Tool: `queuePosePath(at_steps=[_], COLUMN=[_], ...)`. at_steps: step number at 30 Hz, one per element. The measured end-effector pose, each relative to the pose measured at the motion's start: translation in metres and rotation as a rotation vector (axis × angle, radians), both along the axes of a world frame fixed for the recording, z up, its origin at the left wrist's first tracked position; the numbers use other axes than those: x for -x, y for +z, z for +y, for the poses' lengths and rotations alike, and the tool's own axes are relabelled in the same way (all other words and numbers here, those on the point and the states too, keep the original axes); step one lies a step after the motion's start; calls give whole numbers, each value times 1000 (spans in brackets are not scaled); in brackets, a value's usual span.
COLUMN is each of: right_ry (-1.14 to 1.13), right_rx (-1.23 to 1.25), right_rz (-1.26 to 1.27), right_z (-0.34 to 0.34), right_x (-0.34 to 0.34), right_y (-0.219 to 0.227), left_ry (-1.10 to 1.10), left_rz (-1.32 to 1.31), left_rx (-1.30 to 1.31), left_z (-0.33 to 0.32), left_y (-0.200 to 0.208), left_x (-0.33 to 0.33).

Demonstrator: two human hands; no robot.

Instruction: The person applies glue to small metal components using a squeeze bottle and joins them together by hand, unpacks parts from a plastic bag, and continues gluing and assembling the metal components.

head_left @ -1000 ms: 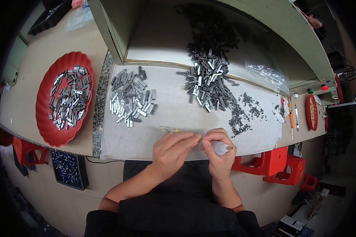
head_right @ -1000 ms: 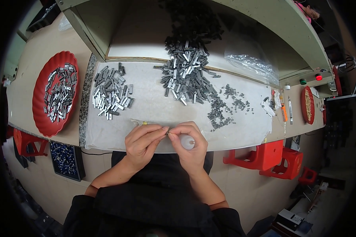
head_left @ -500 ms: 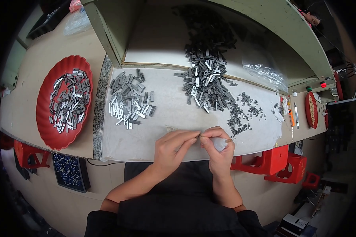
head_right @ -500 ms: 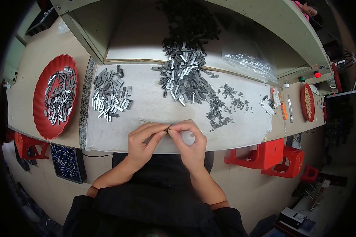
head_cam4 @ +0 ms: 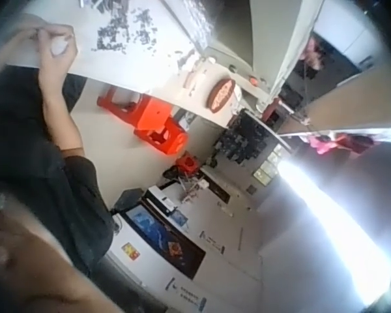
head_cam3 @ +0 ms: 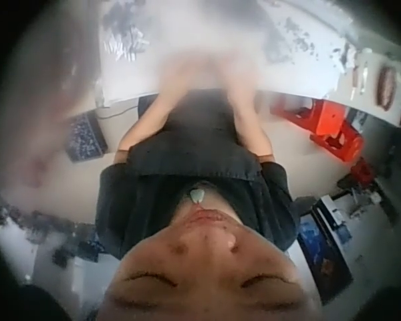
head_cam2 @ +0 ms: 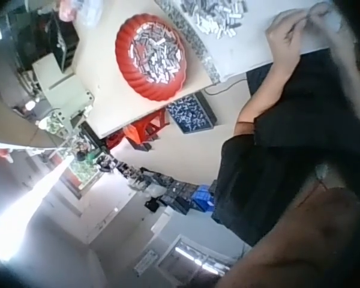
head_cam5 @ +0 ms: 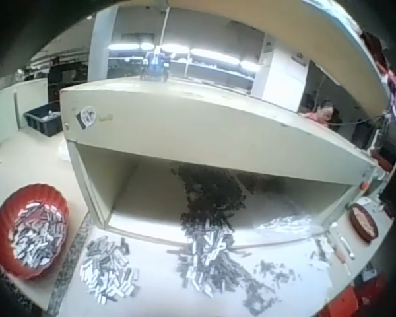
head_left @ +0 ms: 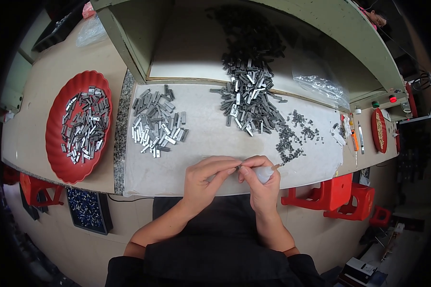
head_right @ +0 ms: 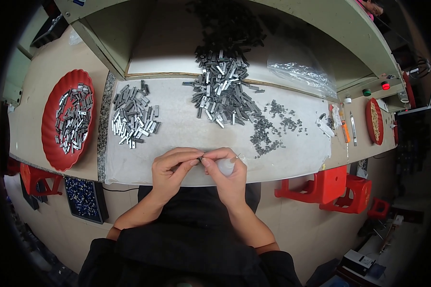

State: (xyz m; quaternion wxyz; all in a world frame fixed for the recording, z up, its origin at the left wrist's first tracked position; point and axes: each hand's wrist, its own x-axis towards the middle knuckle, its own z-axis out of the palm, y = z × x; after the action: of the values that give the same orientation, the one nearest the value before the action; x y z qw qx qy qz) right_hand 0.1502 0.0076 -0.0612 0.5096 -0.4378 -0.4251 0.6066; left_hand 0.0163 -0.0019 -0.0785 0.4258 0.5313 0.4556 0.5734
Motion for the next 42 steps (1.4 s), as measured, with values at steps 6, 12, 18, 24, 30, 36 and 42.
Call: queuePosePath(at_steps=[6, 12, 18, 24, 30, 36, 42], right_ry=[7, 15, 24, 49, 17, 33, 13], right_rx=[-56, -74, -18, 52, 15, 31, 11], right_rz=[-30, -100, -36, 3, -55, 0, -9], right_z=[-3, -5, -5, -1, -2, -5, -3], right_x=[-1, 1, 0, -2, -4, -3, 2], right_y=[1, 3, 1, 3, 1, -1, -3], left_ry=[-37, -23, -26, -35, -42, -19, -92], left_rz=[-53, -49, -68, -60, -45, -44, -103], left_rx=[-47, -64, -54, -50, -9, -34, -27], left_z=[1, -1, 0, 2, 0, -5, -4], left_y=[0, -2, -2, -2, 0, -5, -7], left_x=[1, 2, 2, 1, 0, 0, 3])
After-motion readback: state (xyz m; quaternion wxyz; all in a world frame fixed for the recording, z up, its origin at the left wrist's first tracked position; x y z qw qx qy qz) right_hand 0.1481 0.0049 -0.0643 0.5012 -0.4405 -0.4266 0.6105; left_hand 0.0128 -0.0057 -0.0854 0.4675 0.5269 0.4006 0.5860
